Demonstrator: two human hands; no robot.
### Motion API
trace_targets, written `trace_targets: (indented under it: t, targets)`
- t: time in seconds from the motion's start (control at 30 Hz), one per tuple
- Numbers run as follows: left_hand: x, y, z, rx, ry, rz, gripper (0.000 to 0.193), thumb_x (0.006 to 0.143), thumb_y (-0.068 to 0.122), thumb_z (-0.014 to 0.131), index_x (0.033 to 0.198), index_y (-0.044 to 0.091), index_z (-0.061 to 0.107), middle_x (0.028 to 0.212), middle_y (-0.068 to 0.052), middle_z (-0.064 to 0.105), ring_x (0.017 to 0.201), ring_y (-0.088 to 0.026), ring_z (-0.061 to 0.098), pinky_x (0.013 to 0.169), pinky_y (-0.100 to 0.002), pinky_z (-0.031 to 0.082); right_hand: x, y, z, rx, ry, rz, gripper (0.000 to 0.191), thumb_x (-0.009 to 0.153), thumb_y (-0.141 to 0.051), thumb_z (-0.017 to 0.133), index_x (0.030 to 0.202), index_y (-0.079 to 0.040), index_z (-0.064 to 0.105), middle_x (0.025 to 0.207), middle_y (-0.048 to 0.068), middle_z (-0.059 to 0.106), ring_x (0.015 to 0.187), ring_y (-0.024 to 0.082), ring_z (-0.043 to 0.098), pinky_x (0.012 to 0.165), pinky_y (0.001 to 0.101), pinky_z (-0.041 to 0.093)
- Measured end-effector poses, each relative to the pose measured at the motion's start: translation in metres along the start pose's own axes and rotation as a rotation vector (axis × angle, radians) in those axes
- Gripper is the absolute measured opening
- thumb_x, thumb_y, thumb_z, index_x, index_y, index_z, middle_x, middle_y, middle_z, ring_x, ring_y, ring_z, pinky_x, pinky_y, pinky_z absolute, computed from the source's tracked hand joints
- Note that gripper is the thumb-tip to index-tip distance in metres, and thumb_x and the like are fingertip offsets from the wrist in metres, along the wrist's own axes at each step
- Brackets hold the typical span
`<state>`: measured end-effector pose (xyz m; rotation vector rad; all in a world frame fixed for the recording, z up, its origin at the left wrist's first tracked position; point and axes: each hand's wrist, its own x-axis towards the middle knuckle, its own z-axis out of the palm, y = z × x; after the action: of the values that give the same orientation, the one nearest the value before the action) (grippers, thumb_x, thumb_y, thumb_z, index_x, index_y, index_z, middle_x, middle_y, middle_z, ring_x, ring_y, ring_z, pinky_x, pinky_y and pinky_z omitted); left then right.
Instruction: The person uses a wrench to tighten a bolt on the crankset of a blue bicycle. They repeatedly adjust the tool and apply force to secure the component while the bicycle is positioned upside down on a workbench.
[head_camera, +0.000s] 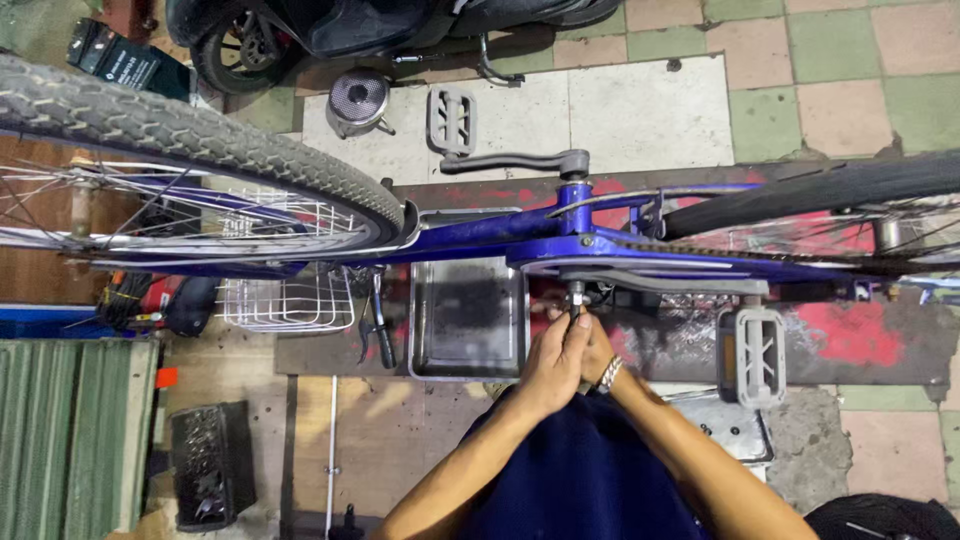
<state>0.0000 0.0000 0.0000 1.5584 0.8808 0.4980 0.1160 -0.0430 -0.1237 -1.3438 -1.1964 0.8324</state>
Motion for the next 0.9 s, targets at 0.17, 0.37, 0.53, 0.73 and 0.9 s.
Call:
trace_targets:
  t: [0.17,0.37,0.53,0.73,0.9]
  targets:
    - [0.003,-0.053,-0.041,0.115,0.289,-0.099,0.042,0.103,0.043,0.050,0.121,0.006,0.061,0.115,-0.010,0.068,0.103,-0.022,0.066,0.087,-0.037,0.053,0.007,-0.024,-0.003,-0.442,-0.108,0.203,0.033,0.109,-0.033,0.048,0.100,-0.005,0.064,0.094,0.018,0.070,0.092,0.041,0.064,0.083,0.0504,0.049]
    - [0.042,-0.127,-0.029,-0.764,-0.126,-0.479,0.053,0.101,0.047,0.054,0.134,0.007,0.060,0.115,-0.006,0.069,0.104,-0.016,0.066,0.092,-0.038,0.056,0.016,-0.038,-0.002,-0.558,-0.078,0.202,0.031,0.105,-0.031,0.047,0.108,-0.005,0.063,0.098,0.021,0.067,0.095,0.045,0.060,0.081,0.0532,0.042]
    - [0.051,-0.142,-0.031,-0.607,-0.296,-0.390,0.033,0.098,0.032,0.068,0.119,0.007,0.072,0.102,-0.002,0.071,0.092,-0.012,0.064,0.084,-0.034,0.052,0.001,-0.123,-0.023,-0.666,-0.042,0.115,0.038,0.091,-0.031,0.066,0.114,0.000,0.060,0.104,0.024,0.065,0.099,0.047,0.059,0.086,0.0496,0.047]
    - [0.074,-0.133,-0.063,-0.257,-0.409,-0.082,0.040,0.099,0.042,0.068,0.095,0.004,0.078,0.088,-0.001,0.075,0.084,-0.010,0.064,0.079,-0.029,0.051,-0.030,-0.228,-0.089,-0.987,0.290,-0.017,0.033,0.094,-0.027,0.066,0.118,-0.004,0.067,0.114,0.017,0.068,0.108,0.039,0.064,0.094,0.0490,0.050]
    - [0.093,-0.116,-0.084,-0.091,-0.398,-0.074,0.048,0.090,0.049,0.074,0.097,0.002,0.077,0.086,-0.004,0.075,0.082,-0.013,0.066,0.076,-0.031,0.053,0.021,-0.165,-0.144,-0.804,0.003,0.249,0.047,0.102,-0.045,0.056,0.107,-0.001,0.073,0.101,0.019,0.071,0.097,0.039,0.067,0.085,0.0453,0.051]
